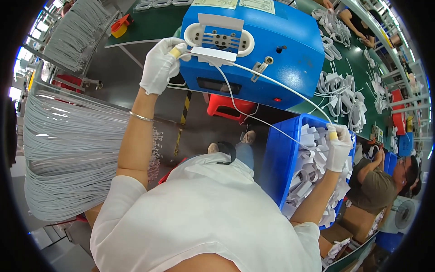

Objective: Feeding individual wires into a machine for processing and collecting them in a bin.

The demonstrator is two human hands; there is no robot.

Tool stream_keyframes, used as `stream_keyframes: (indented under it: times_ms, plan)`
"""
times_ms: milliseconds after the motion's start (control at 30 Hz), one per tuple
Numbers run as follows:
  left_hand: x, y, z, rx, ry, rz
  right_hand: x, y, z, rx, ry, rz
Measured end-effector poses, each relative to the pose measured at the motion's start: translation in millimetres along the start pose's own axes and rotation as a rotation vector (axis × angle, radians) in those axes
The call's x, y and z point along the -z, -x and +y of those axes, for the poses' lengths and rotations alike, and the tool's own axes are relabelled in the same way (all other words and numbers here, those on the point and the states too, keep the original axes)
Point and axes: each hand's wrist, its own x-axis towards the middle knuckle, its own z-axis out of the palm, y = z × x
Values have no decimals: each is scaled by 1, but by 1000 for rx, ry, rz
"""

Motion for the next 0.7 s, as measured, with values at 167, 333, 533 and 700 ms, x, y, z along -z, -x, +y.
stream_keyframes:
  times_ms: [167,333,533,700]
  plan:
    - [-8,-10,-6,-69,-48,64,-4,-4,-1,178,93,47]
    - [-7,-8,-8,68,70,42,-6,-13,-8,162,138,65]
    - [-15,-8,-14,-134,-109,106,-6,-32,-17,267,129,98]
    - [-15,-9,-32,-279,-277,154,-2,-52,-33,284,191,135]
